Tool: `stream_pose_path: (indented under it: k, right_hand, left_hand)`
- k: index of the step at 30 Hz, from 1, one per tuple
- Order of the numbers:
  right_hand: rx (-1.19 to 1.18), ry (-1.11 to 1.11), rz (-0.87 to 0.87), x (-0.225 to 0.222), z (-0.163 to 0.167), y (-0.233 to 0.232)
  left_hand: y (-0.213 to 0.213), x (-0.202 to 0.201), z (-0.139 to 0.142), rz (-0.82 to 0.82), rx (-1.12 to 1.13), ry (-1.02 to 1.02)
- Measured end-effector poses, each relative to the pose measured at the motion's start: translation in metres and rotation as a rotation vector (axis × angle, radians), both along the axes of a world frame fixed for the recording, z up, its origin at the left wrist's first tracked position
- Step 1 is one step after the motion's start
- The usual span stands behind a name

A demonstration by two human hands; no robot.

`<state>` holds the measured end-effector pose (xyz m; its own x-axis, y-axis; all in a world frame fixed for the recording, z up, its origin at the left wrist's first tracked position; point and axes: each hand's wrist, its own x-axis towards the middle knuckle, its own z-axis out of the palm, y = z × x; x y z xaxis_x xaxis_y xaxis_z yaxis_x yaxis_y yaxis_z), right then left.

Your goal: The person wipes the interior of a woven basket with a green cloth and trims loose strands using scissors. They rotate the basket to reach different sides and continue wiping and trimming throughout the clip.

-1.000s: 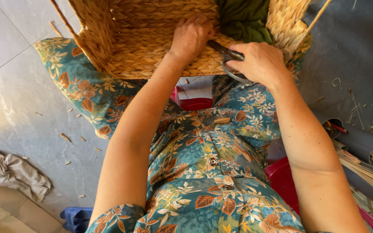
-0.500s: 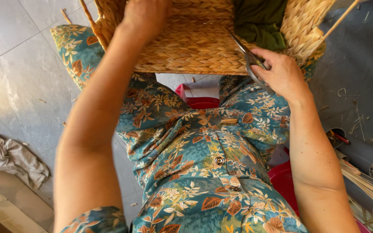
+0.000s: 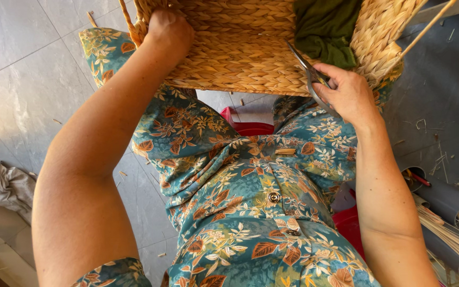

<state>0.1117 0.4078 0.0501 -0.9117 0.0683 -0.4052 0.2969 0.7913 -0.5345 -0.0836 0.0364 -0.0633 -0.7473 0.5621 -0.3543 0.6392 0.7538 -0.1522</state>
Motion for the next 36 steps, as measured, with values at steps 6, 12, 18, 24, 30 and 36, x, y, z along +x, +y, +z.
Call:
stream_pose_path:
  k: [6,12,18,24,30,36]
  right_hand:
    - [-0.070,0.022,-0.019,0.002,-0.005,0.002]
    - [-0.489,0.196,-0.203,0.025,-0.011,0.020]
    - [-0.631,0.730,-0.471,0.091,0.001,0.071]
    - [-0.419,0.967,-0.845,0.126,0.010,0.185]
    - [-0.043,0.678,-1.009,0.123,-0.002,0.298]
    - [0.479,0.400,-0.888,0.107,0.004,0.357]
  left_hand:
    - [0.003,0.001,-0.003,0.003,-0.029,-0.041]
    - [0.025,0.025,0.009,0.008,0.035,-0.226]
    - [0.076,0.090,0.051,-0.170,0.830,-0.414]
    - [0.090,0.123,0.072,-0.258,0.665,-0.235]
    - [0.089,0.122,0.065,-0.282,0.725,-0.152]
    - [0.089,0.126,0.068,-0.235,0.715,-0.162]
